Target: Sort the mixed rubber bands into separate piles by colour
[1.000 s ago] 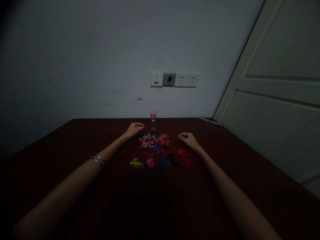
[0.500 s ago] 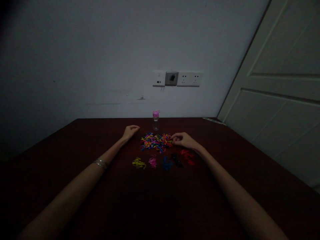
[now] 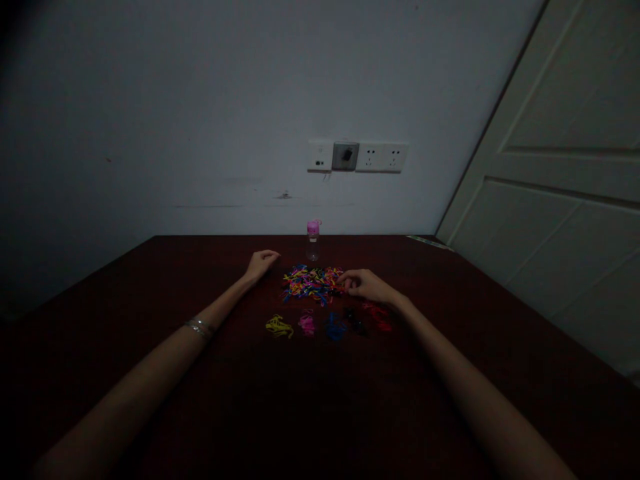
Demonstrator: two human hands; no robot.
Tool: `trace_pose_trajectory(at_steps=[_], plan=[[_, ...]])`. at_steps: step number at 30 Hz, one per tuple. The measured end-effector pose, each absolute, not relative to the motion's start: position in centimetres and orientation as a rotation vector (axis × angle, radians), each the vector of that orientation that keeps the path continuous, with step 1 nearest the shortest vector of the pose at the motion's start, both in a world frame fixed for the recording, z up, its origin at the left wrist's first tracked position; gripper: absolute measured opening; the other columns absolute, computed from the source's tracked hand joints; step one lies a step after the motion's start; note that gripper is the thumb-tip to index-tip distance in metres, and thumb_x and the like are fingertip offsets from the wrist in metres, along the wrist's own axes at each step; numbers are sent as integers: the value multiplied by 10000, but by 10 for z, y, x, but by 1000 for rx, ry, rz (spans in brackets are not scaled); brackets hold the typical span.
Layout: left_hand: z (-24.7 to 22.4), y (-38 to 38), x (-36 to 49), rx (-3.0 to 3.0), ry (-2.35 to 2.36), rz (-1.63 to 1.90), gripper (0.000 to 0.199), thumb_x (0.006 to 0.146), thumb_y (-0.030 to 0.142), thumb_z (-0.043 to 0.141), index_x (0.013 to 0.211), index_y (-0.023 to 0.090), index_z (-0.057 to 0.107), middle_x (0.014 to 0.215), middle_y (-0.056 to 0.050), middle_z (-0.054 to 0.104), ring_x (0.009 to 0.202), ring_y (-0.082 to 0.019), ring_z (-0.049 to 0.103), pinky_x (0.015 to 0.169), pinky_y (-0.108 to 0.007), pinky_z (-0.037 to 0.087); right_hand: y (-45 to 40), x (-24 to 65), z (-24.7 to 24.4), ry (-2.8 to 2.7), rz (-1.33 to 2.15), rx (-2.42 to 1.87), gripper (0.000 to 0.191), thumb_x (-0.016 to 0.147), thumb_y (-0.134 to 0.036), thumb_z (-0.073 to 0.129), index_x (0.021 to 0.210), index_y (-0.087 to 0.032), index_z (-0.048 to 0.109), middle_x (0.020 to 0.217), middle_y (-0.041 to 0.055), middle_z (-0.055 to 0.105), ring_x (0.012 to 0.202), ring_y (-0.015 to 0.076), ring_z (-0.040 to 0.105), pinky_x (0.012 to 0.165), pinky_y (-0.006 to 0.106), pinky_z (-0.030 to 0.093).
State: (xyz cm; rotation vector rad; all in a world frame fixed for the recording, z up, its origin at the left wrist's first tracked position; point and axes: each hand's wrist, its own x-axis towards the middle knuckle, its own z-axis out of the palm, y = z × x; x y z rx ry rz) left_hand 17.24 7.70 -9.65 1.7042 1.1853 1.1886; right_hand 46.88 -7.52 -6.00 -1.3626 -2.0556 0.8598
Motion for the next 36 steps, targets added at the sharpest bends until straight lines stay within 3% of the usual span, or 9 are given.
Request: trace_pose_trajectory(at_steps=[10,16,23,27,31,36], plan=[[-93,73,173,1705,1172,1173,265,636,313,555,752,94,651,495,15,531,426,-69,389,425,-192,261,-82,515,-37,-1953,1191,-1470,365,597,-203,578,952,-135,625,757,49,631,610,123,530,530,232,402],[-90,71,172,1720,1176,1160,271,629,316,571,763,96,658,533,-5,576,466,-86,446,470,-195,326,-89,536,-32,-2046,1361,-1527,446,571,-175,610,1017,-163,615,899,71,641,711,153,574,498,202,396],[-89,67,174,1840,1149,1160,304,647,349,557,765,88,657,611,-30,608,546,-105,495,507,-193,356,-80,533,-38,-1942,1139,-1492,376,640,-267,578,995,-144,604,881,73,636,740,147,569,610,240,426],[-84,61,177,2013,1172,1093,328,664,385,537,752,93,660,557,-9,563,519,-96,455,482,-188,320,-76,515,-44,-1906,1062,-1485,332,640,-284,584,933,-131,615,827,60,638,718,142,565,637,248,427],[-61,44,186,2212,1035,845,334,676,388,530,767,96,663,542,2,540,502,-82,423,471,-187,289,-76,491,-51,-1958,1060,-1461,286,637,-219,550,899,-124,613,768,36,618,652,114,537,592,227,411],[-29,15,196,2431,844,218,270,625,369,587,684,116,661,565,-9,573,504,-86,446,489,-203,297,-79,466,-51,-2028,1014,-1392,288,641,-160,503,910,-118,596,746,22,600,626,97,515,584,218,401]])
